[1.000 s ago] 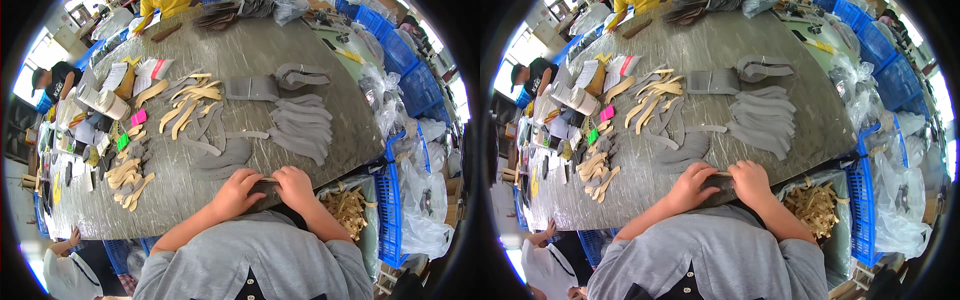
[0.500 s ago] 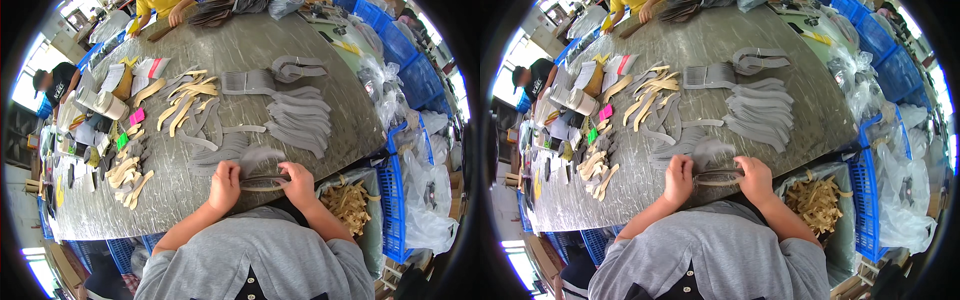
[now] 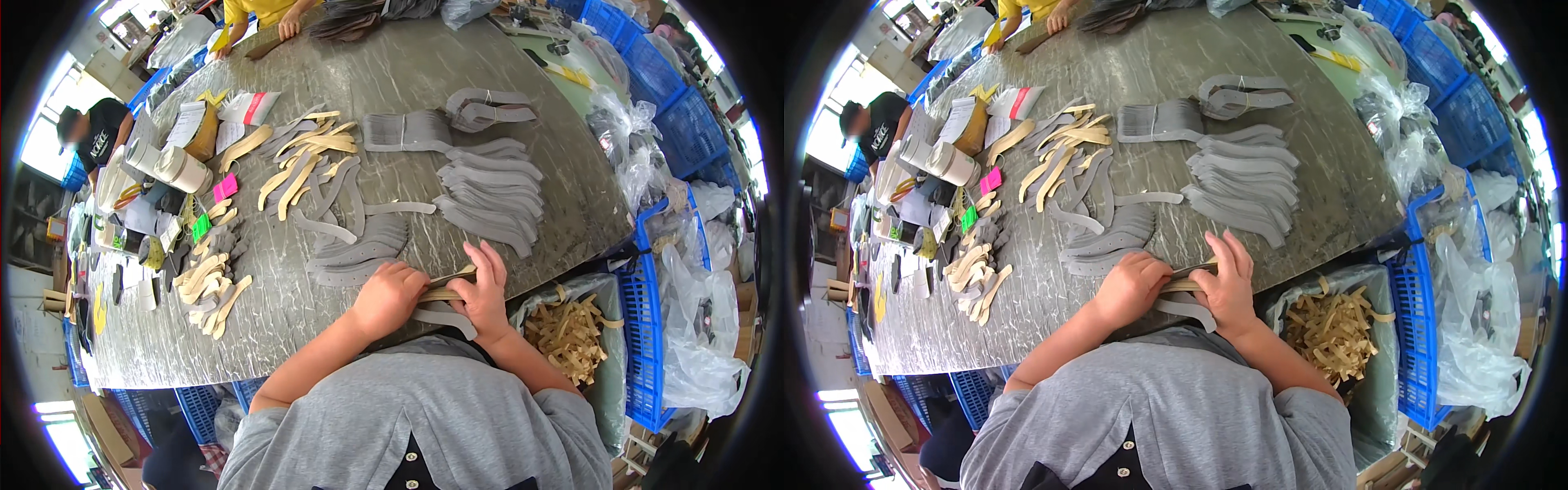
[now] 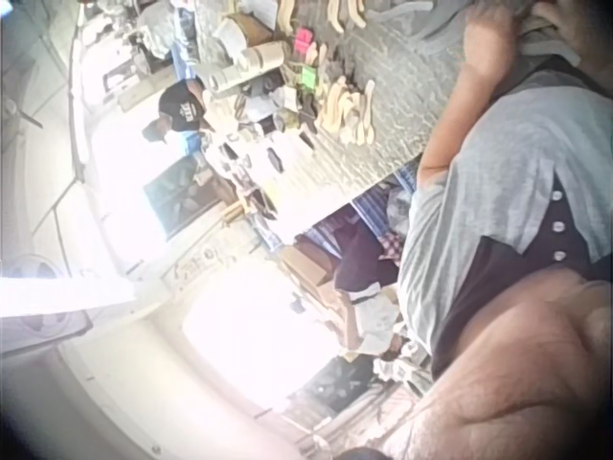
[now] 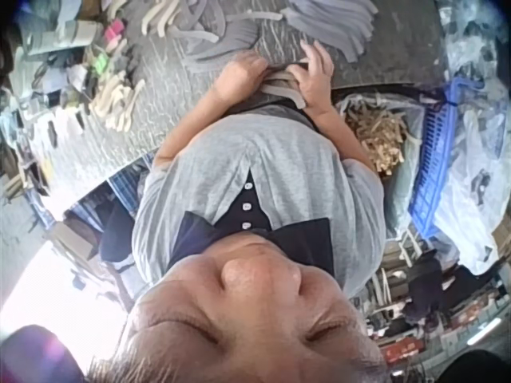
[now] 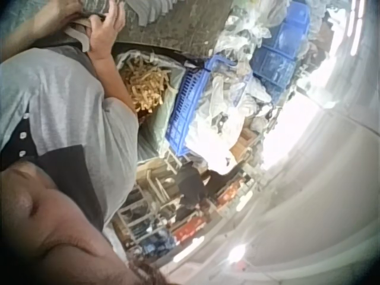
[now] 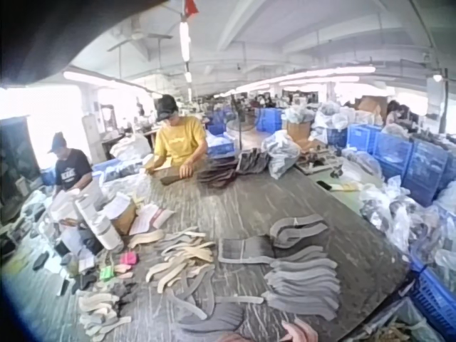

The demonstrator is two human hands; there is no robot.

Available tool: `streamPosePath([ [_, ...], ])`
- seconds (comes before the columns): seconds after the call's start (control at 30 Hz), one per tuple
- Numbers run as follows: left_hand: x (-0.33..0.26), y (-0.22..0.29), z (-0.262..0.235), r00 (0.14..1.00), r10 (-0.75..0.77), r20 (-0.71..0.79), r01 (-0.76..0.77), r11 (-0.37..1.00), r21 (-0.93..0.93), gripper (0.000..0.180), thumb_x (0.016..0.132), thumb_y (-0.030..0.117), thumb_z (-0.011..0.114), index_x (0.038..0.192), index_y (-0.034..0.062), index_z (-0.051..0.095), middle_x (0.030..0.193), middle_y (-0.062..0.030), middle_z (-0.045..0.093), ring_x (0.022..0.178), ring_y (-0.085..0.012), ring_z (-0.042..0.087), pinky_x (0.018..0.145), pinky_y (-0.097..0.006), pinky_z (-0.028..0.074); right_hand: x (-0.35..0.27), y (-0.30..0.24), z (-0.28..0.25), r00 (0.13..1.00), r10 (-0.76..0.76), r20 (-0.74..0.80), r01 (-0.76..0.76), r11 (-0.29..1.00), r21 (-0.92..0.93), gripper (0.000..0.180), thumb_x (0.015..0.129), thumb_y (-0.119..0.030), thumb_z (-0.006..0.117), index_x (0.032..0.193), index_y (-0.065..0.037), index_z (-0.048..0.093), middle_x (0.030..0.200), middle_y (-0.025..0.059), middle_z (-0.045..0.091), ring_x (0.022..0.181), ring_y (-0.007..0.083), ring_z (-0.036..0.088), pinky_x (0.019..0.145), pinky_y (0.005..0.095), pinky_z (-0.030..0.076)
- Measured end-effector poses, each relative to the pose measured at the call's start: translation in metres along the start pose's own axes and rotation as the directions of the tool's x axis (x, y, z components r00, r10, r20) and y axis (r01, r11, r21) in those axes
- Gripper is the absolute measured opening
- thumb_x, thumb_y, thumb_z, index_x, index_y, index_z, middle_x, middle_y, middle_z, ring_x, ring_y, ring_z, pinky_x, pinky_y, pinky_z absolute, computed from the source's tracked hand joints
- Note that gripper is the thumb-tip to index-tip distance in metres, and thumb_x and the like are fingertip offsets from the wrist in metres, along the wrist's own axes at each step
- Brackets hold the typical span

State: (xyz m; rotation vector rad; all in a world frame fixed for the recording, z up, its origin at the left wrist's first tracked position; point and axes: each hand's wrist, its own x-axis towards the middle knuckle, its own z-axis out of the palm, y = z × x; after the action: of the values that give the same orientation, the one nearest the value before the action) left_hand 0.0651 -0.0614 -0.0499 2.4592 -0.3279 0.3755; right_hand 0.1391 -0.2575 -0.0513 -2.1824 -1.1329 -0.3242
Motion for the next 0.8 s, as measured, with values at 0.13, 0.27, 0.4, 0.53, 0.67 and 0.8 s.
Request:
streamPosePath([
  [0.13, 0.0, 0.005, -0.007, 0.999, 0.039, -0.022, -0.04, 0.998, -0.053, 0.029, 0.076, 0.015, 0.074, 0.101, 0.0043, 0.063, 0.096, -0.0114, 0.063, 0.088, -0.0319, 0.06, 0.079, -0.04, 0.048, -0.009, 0.02, 0.016, 0.999, -0.018, 0.046, 0.011, 0.991, 0.133, 0.042, 0.059, -0.006, 0.075, 0.098, -0.009, 0.059, 0.11, 0.0109, 0.061, 0.107, 0.0308, 0.057, 0.091, 0.0416, 0.043],
  [0.27, -0.003, 0.019, -0.028, 0.991, 0.132, 0.014, -0.131, 0.99, -0.062, 0.048, 0.072, 0.027, 0.078, 0.112, 0.0048, 0.064, 0.111, -0.0104, 0.059, 0.099, -0.032, 0.056, 0.083, -0.041, 0.046, -0.001, 0.012, 0.013, 0.996, 0.07, 0.054, -0.078, 0.983, 0.165, 0.039, 0.066, -0.006, 0.072, 0.102, -0.008, 0.058, 0.095, 0.0081, 0.064, 0.092, 0.0295, 0.061, 0.084, 0.0424, 0.044],
  [0.4, -0.025, 0.011, -0.006, 0.992, 0.101, 0.082, -0.108, 0.99, 0.091, 0.049, 0.065, 0.031, 0.081, 0.106, 0.0092, 0.069, 0.117, -0.0085, 0.057, 0.105, -0.0306, 0.053, 0.086, -0.043, 0.044, 0.003, 0.013, 0.015, 0.998, 0.02, 0.057, -0.028, 0.988, 0.151, 0.028, 0.068, -0.006, 0.071, 0.094, -0.008, 0.062, 0.091, 0.007, 0.064, 0.087, 0.0294, 0.06, 0.079, 0.0426, 0.045],
  [0.53, -0.025, 0.013, -0.005, 0.999, 0.048, 0.025, -0.052, 0.983, 0.177, 0.042, 0.063, 0.032, 0.081, 0.099, 0.0122, 0.072, 0.123, -0.0071, 0.054, 0.111, -0.0297, 0.05, 0.09, -0.044, 0.042, 0.007, 0.016, 0.01, 0.989, 0.115, 0.094, -0.129, 0.98, 0.154, 0.023, 0.068, -0.005, 0.071, 0.09, -0.009, 0.063, 0.087, 0.0064, 0.062, 0.085, 0.029, 0.059, 0.075, 0.0422, 0.045],
  [0.67, -0.022, 0.016, -0.012, 0.997, 0.049, 0.052, -0.056, 0.989, 0.136, 0.042, 0.062, 0.032, 0.081, 0.099, 0.0137, 0.072, 0.127, -0.0058, 0.052, 0.114, -0.0281, 0.048, 0.095, -0.044, 0.039, 0.014, 0.016, 0.007, 0.979, 0.168, 0.117, -0.172, 0.985, 0.029, 0.024, 0.07, -0.006, 0.072, 0.091, -0.008, 0.062, 0.088, 0.0072, 0.059, 0.086, 0.0301, 0.057, 0.075, 0.0416, 0.046],
  [0.8, -0.03, 0.014, -0.013, 0.994, 0.084, 0.068, -0.094, 0.984, 0.152, 0.037, 0.064, 0.031, 0.08, 0.097, 0.0156, 0.071, 0.122, -0.0032, 0.055, 0.113, -0.0262, 0.049, 0.096, -0.043, 0.038, 0.018, 0.015, 0.002, 0.973, 0.17, 0.154, -0.175, 0.984, 0.018, 0.024, 0.072, -0.006, 0.073, 0.094, -0.007, 0.061, 0.09, 0.0082, 0.057, 0.088, 0.0315, 0.056, 0.076, 0.0419, 0.046],
])
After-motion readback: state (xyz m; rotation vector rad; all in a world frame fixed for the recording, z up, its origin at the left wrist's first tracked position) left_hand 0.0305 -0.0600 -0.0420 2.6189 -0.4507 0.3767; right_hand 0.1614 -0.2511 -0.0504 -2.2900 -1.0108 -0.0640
